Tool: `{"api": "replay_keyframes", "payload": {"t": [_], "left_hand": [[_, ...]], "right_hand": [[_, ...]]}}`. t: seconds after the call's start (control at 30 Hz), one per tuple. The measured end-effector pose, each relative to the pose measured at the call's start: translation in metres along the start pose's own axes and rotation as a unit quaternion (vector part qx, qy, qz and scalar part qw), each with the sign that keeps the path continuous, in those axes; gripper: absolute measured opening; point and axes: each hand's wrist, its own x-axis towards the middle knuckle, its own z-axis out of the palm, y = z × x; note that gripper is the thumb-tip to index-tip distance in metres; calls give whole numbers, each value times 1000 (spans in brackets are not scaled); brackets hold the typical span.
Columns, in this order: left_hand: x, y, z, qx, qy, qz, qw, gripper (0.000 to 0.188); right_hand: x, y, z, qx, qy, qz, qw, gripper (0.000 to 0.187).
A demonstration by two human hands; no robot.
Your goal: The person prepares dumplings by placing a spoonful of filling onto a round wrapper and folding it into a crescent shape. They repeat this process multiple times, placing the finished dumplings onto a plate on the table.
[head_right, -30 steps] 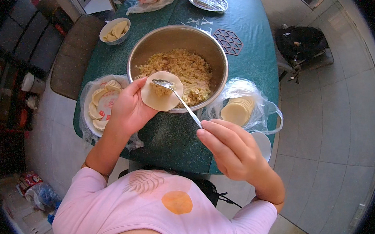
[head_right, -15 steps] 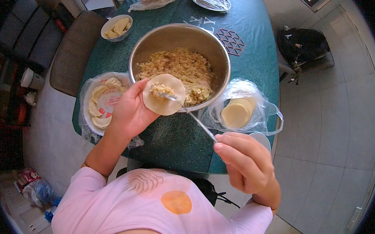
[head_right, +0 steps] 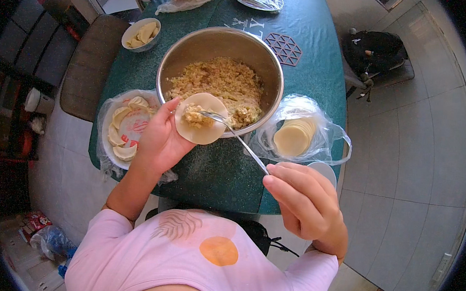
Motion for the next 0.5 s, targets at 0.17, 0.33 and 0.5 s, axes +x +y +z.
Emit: {"api": "replay_keyframes", "payload": {"t": [0.17, 0.33, 0.5], "left_hand": [[0, -3, -1, -3, -17, -19, 1000, 45], [3, -4, -4, 8, -18, -14, 1000, 46], [0, -4, 0, 29, 3, 2, 1000, 43]], "right_hand": [[7, -2, 2, 4, -36, -9, 999, 30], [10, -4, 4, -1, -31, -17, 999, 28], [4, -1, 2, 8, 0, 7, 1000, 28]]}}
